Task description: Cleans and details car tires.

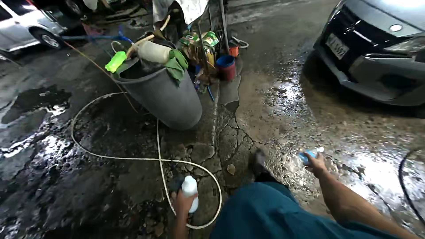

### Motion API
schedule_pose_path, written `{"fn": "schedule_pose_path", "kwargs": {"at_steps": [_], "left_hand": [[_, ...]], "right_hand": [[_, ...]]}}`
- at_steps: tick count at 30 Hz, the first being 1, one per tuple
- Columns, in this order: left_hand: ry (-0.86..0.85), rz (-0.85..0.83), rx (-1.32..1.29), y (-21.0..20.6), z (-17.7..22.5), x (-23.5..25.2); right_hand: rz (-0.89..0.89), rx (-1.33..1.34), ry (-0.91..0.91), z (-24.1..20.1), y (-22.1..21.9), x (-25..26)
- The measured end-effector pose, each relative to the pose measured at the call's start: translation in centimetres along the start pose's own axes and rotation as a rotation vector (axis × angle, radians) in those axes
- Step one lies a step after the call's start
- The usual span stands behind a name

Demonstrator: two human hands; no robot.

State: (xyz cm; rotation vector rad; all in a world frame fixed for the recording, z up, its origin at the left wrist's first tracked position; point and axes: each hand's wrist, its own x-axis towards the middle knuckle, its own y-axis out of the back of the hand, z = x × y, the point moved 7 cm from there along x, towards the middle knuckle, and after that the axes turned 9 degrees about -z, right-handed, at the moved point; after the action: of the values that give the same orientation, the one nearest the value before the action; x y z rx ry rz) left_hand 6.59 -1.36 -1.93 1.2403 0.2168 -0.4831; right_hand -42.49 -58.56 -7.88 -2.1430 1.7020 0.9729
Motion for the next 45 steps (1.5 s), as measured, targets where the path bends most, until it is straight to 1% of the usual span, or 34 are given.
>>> {"fn": "schedule_pose_path", "kwargs": {"at_steps": [2, 4, 5, 8, 10, 12, 15, 17, 19, 20, 22, 24, 25, 27, 28, 29, 31, 33, 36, 37, 38, 39, 40, 41, 42, 43, 44, 45], "left_hand": [[0.032, 0.043, -0.001, 1.0, 4.8, 4.6], [0.075, 0.059, 0.006, 1.4, 9.3, 7.8], [0.095, 0.069, 0.01, 1.9, 11.5, 9.3], [0.155, 0.072, 0.006, 2.6, 16.2, 10.9], [0.207, 0.057, 0.037, 3.4, 18.7, 12.2], [0.272, 0.0, 0.047, 3.9, 20.6, 12.9], [0.373, -0.102, 0.05, 5.5, 24.9, 14.3], [0.436, -0.163, 0.074, 7.9, 28.4, 15.7], [0.516, -0.203, 0.059, 10.3, 31.8, 17.9], [0.541, -0.184, 0.024, 10.9, 33.1, 19.5], [0.561, -0.146, -0.013, 11.9, 33.8, 22.1], [0.573, -0.082, -0.066, 11.7, 34.2, 26.2], [0.586, -0.053, -0.096, 11.7, 34.4, 27.0], [0.628, 0.008, -0.182, 14.1, 36.7, 29.2], [0.666, -0.057, -0.221, 15.7, 38.3, 30.7], [0.687, -0.089, -0.237, 16.4, 39.0, 32.1], [0.637, 0.003, -0.197, 15.8, 37.8, 34.3], [0.591, 0.092, -0.146, 15.3, 37.2, 35.9], [0.638, 0.182, -0.131, 14.1, 38.8, 36.0], [0.664, 0.215, -0.13, 13.5, 39.8, 35.6], [0.709, 0.21, -0.128, 13.6, 41.6, 35.4], [0.774, 0.142, -0.143, 14.3, 43.8, 35.2], [0.861, 0.023, -0.168, 15.3, 46.5, 35.2], [0.931, -0.063, -0.202, 16.3, 49.1, 35.3], [0.915, 0.041, -0.229, 16.5, 51.2, 35.0], [0.914, 0.065, -0.243, 16.8, 53.3, 34.9], [0.933, 0.043, -0.248, 17.1, 55.1, 34.7], [0.945, 0.038, -0.24, 16.7, 55.8, 34.4]], "right_hand": [[-0.018, 0.019, -0.002, -3.9, -3.9, 5.7], [-0.068, -0.011, 0.002, -8.0, -8.4, 12.8], [-0.11, -0.03, 0.012, -10.8, -11.2, 16.2], [-0.26, -0.113, 0.045, -19.6, -19.8, 23.1], [-0.358, -0.192, 0.112, -26.7, -26.5, 26.5], [-0.455, -0.259, 0.14, -32.5, -33.2, 29.1], [-0.572, -0.337, 0.143, -38.3, -43.1, 33.3], [-0.638, -0.386, 0.122, -40.7, -49.5, 35.4], [-0.702, -0.431, 0.094, -42.7, -55.4, 36.8], [-0.734, -0.454, 0.092, -43.9, -58.3, 37.5], [-0.764, -0.49, 0.111, -44.7, -63.3, 38.7], [-0.768, -0.531, 0.154, -48.1, -68.0, 40.4], [-0.773, -0.55, 0.161, -49.1, -69.8, 40.9], [-0.769, -0.575, 0.172, -51.5, -73.8, 41.6], [-0.751, -0.592, 0.181, -53.6, -76.0, 41.7], [-0.734, -0.616, 0.192, -56.1, -78.1, 41.6], [-0.729, -0.672, 0.21, -61.2, -82.4, 40.5], [-0.721, -0.669, 0.302, -65.9, -88.0, 40.3], [-0.762, -0.635, 0.479, -71.6, -98.0, 40.9], [-0.78, -0.617, 0.533, -73.6, -101.4, 40.7], [-0.806, -0.574, 0.587, -75.8, -104.8, 40.2], [-0.839, -0.541, 0.619, -77.6, -107.8, 39.4], [-0.872, -0.529, 0.642, -78.7, -110.6, 38.9], [-0.893, -0.537, 0.647, -79.4, -112.9, 38.5], [-0.908, -0.578, 0.638, -79.4, -114.7, 38.4], [-0.927, -0.639, 0.618, -79.0, -115.7, 38.5], [-0.972, -0.693, 0.576, -78.2, -115.6, 38.3], [-1.045, -0.729, 0.52, -76.9, -114.7, 38.1]]}}
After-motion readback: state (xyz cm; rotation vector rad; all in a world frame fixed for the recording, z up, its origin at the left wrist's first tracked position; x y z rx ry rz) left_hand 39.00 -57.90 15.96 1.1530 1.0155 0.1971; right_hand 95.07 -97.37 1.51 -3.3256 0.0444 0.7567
